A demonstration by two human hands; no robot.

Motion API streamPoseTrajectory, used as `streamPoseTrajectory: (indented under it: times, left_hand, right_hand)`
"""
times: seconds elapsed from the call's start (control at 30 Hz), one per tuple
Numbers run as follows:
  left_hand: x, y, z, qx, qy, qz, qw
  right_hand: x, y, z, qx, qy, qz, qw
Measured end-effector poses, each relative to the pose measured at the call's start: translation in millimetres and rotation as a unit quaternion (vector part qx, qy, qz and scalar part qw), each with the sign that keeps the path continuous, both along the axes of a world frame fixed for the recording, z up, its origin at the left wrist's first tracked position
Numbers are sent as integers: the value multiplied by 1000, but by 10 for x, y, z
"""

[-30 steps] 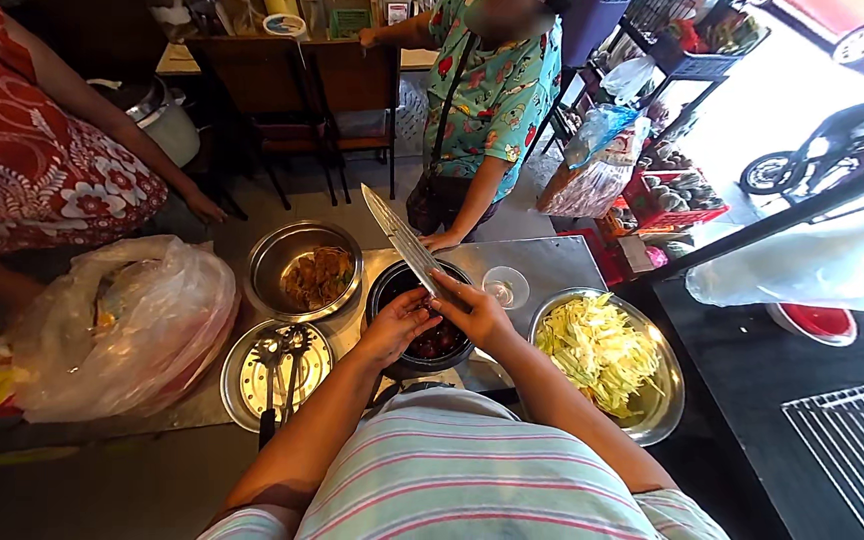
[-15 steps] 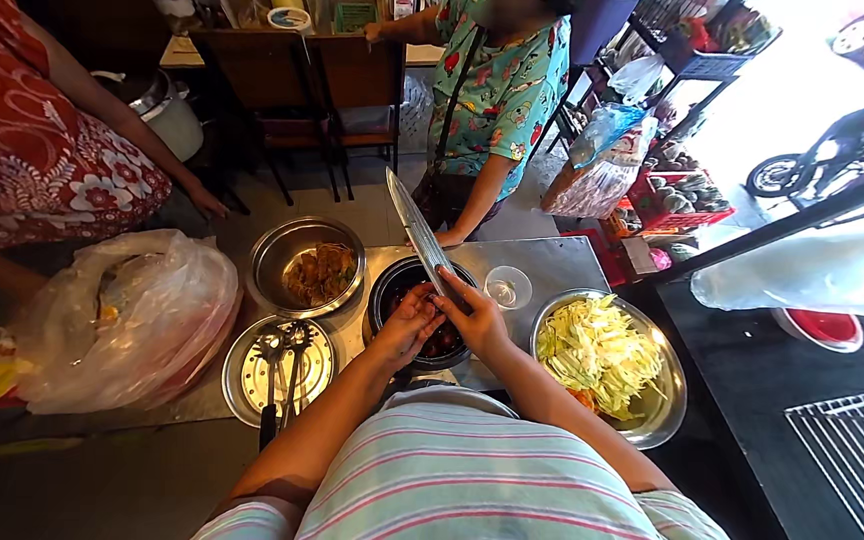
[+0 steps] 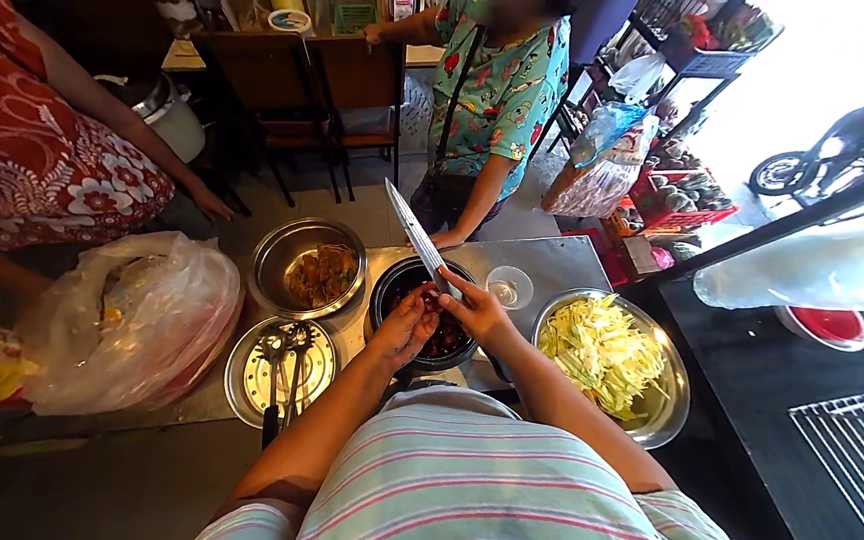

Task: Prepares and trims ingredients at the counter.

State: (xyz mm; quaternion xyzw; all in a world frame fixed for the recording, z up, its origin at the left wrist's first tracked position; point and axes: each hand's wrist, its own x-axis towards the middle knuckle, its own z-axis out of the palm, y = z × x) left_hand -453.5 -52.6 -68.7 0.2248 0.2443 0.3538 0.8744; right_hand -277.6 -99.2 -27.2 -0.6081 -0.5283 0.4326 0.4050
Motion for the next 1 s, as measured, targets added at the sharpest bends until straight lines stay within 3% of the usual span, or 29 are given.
streamPoseTrajectory:
  times: [0.13,0.4,0.5,0.57,0.67,0.73,0.8,0.9,1.0]
  left_hand:
    - [3,-21,4,-3,-32,-15,999]
    - [-3,-44,1,4,-24,-9,1000]
    - [-94,42,83,120,103,44,986]
    - [-309,177,146,237,249,93,934]
    - [-748,368,104,356,455,138,805]
    - [-966,416,-52,393,563,102,720]
    - [-1043,360,-207,411,629,15,660]
    - [-946,250,-413,398,667,-67,626]
    - [-874,242,-742,381,651,-36,656]
  right_hand:
    - [-30,9,-84,34,-85,-10,996]
    - [-78,1,-151,73,-98,-6,993]
    - [-81,1,-176,100,-101,-14,990]
    - [-54,0,-170,108,-126,-20,986]
    - [-1,20,-102,43,-248,-22,968]
    - [14,65,-114,-28,-322,-6,946]
    - [7,111,-157,-89,-362,17,928]
    - [-24,153,-228,-130,-391,42,910]
    - [-55,191,-272,-152,-407,51,899]
